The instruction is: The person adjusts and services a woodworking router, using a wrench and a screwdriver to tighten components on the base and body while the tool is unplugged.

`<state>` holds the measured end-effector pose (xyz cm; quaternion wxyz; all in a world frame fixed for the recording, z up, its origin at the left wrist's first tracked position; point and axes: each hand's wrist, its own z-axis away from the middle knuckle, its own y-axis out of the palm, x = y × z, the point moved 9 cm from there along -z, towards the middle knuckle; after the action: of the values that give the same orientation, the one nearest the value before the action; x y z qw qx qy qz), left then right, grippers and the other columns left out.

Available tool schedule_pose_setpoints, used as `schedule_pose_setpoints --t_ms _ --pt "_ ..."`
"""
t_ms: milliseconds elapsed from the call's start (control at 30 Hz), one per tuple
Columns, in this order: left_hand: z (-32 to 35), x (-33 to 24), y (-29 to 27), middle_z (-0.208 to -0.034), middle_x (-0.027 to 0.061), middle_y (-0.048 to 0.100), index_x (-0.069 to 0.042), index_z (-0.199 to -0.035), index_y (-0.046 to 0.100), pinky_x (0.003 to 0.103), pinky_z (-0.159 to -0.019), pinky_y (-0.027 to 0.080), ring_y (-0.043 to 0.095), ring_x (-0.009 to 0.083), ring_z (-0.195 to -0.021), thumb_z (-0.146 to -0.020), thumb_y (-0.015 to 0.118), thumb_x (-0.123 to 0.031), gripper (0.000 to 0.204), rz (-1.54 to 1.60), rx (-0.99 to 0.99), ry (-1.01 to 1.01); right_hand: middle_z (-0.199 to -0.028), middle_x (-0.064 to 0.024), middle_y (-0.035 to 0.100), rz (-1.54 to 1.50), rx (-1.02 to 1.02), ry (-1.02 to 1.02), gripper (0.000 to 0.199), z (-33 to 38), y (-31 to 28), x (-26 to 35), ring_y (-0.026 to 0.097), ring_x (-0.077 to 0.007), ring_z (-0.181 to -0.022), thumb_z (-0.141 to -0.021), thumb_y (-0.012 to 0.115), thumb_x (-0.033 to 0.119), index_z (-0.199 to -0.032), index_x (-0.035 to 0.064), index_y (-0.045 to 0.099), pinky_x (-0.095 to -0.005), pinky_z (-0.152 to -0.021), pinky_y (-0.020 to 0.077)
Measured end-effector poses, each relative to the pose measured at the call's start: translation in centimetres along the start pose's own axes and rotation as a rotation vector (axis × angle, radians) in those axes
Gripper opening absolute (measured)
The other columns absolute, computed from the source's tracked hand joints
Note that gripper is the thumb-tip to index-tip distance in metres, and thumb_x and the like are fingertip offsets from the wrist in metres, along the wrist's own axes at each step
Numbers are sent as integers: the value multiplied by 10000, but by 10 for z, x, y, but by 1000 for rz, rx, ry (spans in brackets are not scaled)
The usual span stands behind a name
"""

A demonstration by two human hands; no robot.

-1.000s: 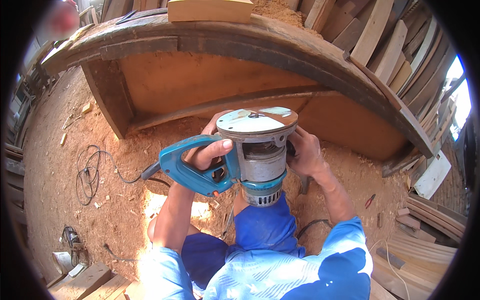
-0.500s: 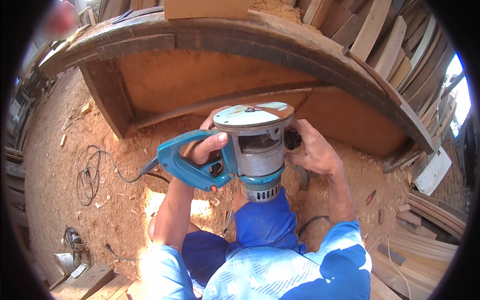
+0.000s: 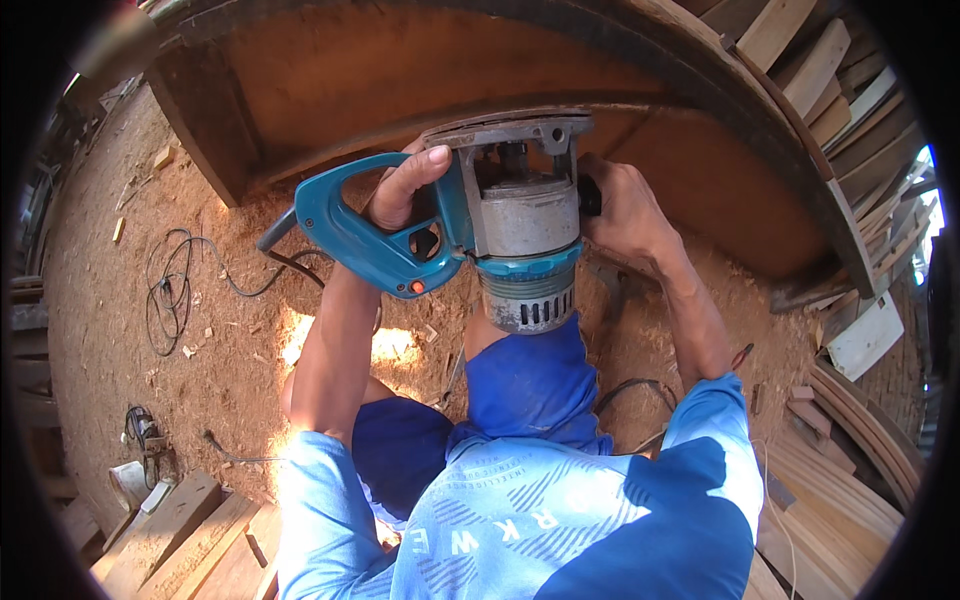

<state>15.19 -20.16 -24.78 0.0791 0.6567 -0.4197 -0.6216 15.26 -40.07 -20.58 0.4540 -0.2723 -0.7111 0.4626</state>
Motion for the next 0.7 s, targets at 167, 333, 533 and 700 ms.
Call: schedule_pose_setpoints --t_ms 167,333,533,700 --pt "0 9 -3 -1372 164 601 -7 -1440 498 411 -1125 455 586 276 -1267 -913 645 -378 661 82 -35 -63 -851 -273 678 -4 99 40 334 -5 1 -7 681 -454 -858 -661 712 94 -952 -59 651 -460 -764 538" --pt "-6 10 -9 -1330 175 629 19 -1411 523 397 -1076 486 622 279 -1207 -908 655 -365 647 48 -49 -50 -852 -281 674 -72 75 57 316 -7 6 -11 683 -451 -851 -656 723 102 -909 -63 628 -461 -750 530" --pt "-11 7 -21 -1360 221 587 66 -1421 477 434 -1100 428 561 305 -1279 -845 716 -407 782 -178 -35 -6 -834 -276 672 -203 157 19 415 -8 5 -20 697 -418 -833 -678 727 126 -1027 -79 633 -461 -757 532" --pt "-3 -6 -8 -1386 267 545 69 -1443 432 478 -1148 344 488 372 -1344 -795 749 -460 895 -307 17 67 -1265 -212 642 -528 132 -121 580 16 -26 -3 617 -274 -1189 -784 717 179 -1301 -45 581 -395 -1022 484"
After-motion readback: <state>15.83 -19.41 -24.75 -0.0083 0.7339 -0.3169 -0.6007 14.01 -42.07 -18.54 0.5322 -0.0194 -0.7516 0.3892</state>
